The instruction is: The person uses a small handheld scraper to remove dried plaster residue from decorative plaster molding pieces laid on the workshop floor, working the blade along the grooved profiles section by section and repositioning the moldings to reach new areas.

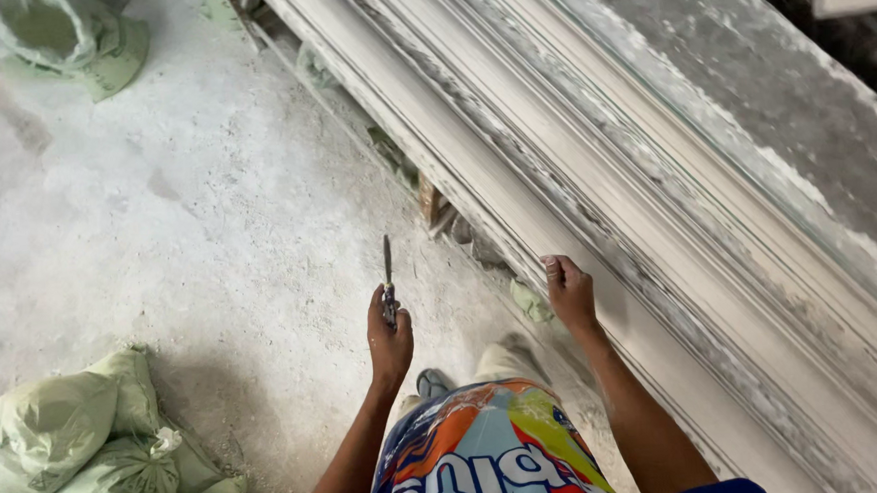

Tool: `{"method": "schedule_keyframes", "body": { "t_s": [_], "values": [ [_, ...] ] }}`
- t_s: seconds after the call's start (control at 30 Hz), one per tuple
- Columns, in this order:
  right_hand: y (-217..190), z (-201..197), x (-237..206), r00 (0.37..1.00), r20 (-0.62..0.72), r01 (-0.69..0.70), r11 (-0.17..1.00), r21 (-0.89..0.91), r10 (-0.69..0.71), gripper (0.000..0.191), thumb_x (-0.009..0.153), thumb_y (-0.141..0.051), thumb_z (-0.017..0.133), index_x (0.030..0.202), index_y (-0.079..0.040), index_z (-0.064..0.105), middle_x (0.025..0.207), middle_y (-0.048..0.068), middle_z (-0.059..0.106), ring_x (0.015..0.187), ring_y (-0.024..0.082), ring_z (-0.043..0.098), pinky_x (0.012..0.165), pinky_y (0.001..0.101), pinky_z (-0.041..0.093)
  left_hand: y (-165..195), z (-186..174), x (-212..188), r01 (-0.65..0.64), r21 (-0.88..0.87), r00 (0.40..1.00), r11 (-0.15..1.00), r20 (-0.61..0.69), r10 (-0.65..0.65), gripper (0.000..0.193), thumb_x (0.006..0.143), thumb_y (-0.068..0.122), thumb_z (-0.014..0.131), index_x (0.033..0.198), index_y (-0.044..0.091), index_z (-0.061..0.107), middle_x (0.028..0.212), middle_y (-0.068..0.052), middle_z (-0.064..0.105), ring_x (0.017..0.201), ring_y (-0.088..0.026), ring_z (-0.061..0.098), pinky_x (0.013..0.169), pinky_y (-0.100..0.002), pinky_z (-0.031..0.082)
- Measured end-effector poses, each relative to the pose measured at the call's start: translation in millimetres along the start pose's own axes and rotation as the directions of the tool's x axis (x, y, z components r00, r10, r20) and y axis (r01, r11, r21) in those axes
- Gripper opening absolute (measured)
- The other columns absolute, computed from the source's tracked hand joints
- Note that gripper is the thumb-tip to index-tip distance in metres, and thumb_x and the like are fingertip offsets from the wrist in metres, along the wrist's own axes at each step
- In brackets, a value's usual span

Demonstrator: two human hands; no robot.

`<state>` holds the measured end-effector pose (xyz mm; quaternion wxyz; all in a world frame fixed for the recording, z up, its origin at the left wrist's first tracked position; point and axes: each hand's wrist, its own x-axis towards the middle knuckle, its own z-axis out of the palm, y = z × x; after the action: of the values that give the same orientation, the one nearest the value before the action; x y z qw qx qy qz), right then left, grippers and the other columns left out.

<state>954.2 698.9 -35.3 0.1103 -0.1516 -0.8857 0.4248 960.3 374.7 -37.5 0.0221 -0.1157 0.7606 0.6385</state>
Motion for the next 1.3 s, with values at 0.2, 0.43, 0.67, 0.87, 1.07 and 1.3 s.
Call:
{"method": "schedule_keyframes", "body": {
  "t_s": [0.2,0.43,0.67,0.87,1.07,1.3],
  "values": [
    [-35.5,55.1,83.5,0.973,0.028,0.224,0.969,0.103,-0.227,0.032,0.105,-0.026,0.057,0.123,-0.002,0.068,0.08,0.007,0.071,0.066,0.014,0.065,0.061,0.0297,0.053,-25.8,4.4,64.2,-0.106,0.09,0.993,0.99,-0.047,0.11,0.059,0.095,0.008,0.059,0.151,-0.001,0.043,0.109,-0.017,0.061,0.091,-0.024,0.061,0.079,-0.037,0.053],
    [-78.2,124.7,239.1,0.971,0.238,0.106,0.944,-0.312,-0.03,0.036,0.104,-0.036,0.063,0.098,-0.003,0.075,0.084,0.014,0.073,0.073,0.024,0.07,0.072,0.037,0.057,-4.5,4.8,211.3,-0.159,0.277,0.98,0.948,-0.071,0.185,0.057,0.091,0.008,0.061,0.145,-0.003,0.048,0.106,-0.021,0.06,0.09,-0.034,0.061,0.08,-0.043,0.052],
    [-158.3,185.5,380.6,0.837,0.129,0.545,0.831,-0.11,-0.532,0.046,0.101,-0.03,0.065,0.134,0.001,0.06,0.13,0.025,0.063,0.125,0.042,0.054,0.108,0.0496,0.041,105.0,9.9,381.4,-0.32,0.252,0.929,0.913,-0.104,0.355,0.052,0.097,0.008,0.06,0.145,-0.005,0.046,0.114,-0.022,0.059,0.092,-0.033,0.061,0.079,-0.045,0.052],
    [-190.8,241.8,474.7,0.872,0.224,0.483,0.841,-0.245,-0.436,0.053,0.102,-0.031,0.063,0.147,-0.006,0.052,0.149,0.025,0.046,0.141,0.045,0.039,0.118,0.0587,0.028,136.8,40.2,554.8,-0.134,0.252,0.991,0.958,0.034,0.129,0.065,0.093,0.009,0.057,0.154,-0.001,0.036,0.119,-0.022,0.052,0.077,-0.031,0.059,0.067,-0.042,0.054],
    [-225.4,312.3,562.2,0.941,0.291,0.296,0.838,-0.459,-0.173,0.068,0.094,-0.039,0.063,0.152,-0.009,0.043,0.163,0.026,0.025,0.149,0.054,0.02,0.115,0.0672,0.02,155.6,79.6,715.7,-0.383,0.283,0.916,0.879,-0.006,0.401,0.068,0.095,0.007,0.053,0.156,-0.008,0.029,0.129,-0.036,0.051,0.09,-0.041,0.063,0.075,-0.048,0.057],
    [-255.4,379.5,634.6,0.97,0.191,0.239,0.746,-0.622,-0.152,0.067,0.1,-0.047,0.056,0.156,-0.013,0.043,0.164,0.024,0.028,0.146,0.055,0.025,0.113,0.0749,0.019,165.1,80.1,790.4,-0.039,0.343,0.983,0.938,0.184,-0.026,0.071,0.098,0.015,0.049,0.156,-0.013,0.019,0.129,-0.048,0.047,0.108,-0.06,0.059,0.093,-0.061,0.052]
  ]
}}
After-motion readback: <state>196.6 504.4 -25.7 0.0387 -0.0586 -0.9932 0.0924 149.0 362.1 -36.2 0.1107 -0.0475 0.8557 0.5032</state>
